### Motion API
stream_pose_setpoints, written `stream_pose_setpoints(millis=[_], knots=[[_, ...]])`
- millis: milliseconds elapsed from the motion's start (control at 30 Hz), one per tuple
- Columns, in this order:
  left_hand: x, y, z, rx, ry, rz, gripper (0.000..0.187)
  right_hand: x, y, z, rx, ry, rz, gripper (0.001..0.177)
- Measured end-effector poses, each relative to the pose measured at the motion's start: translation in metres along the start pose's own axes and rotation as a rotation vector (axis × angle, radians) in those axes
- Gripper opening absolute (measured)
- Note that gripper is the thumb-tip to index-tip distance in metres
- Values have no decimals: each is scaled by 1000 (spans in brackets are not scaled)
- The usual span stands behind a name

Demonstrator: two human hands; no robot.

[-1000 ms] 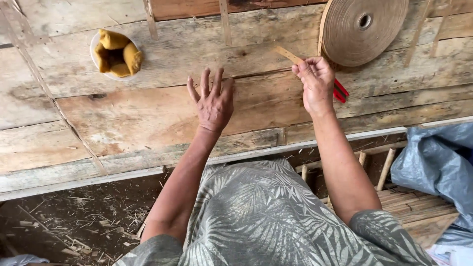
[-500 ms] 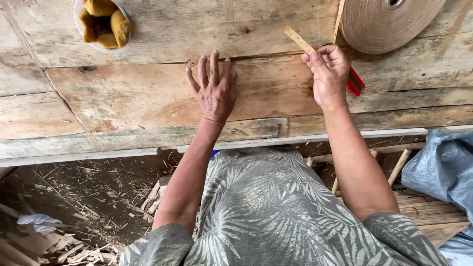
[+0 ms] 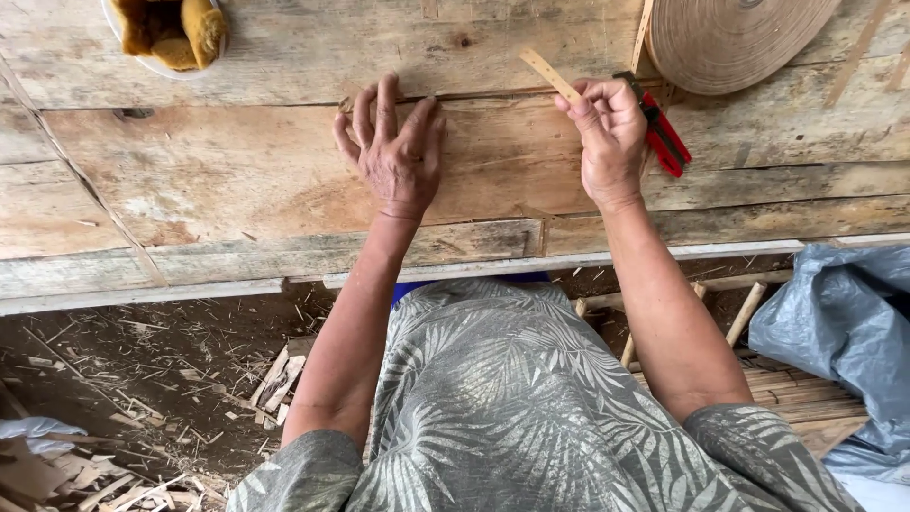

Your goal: Cutting thin wood strips from a roll and fitting them into gaps on a wooden surface using a utility knife.

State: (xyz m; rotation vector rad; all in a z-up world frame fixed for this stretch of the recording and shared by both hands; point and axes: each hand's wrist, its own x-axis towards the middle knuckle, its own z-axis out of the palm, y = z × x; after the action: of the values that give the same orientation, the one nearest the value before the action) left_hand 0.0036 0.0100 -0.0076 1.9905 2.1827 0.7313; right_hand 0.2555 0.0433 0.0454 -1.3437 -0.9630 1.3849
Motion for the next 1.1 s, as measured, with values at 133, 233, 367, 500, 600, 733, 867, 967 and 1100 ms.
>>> stream_pose_setpoints(millis=[133, 233, 367, 500, 600, 733, 867, 967, 1100], knots=[[5, 6, 1, -36, 5, -96, 8, 6, -2, 13, -98, -42, -133, 12], [8, 10, -1, -24, 2, -130, 8, 9, -2, 16, -219, -72, -183, 9], [14, 12, -7, -7, 8, -110, 9, 10, 1, 20, -403, -1, -241, 11], [12, 11, -2, -22, 18, -119, 15, 10, 0, 24, -476, 42, -325, 14], [14, 13, -4, -1, -4, -130, 11, 17, -2, 27, -349, 4, -272, 19], [14, 13, 1, 13, -6, -140, 13, 30, 10, 30, -337, -50, -294, 19], [17, 13, 6, 46, -5, -104, 30, 32, 19, 34, -221, 53, -239, 20], [25, 12, 14, 107, -95, -63, 39, 34, 16, 39, -282, 83, -251, 21], [35, 19, 24, 73, -238, 74, 22, 34, 13, 43, -328, 107, -248, 21]])
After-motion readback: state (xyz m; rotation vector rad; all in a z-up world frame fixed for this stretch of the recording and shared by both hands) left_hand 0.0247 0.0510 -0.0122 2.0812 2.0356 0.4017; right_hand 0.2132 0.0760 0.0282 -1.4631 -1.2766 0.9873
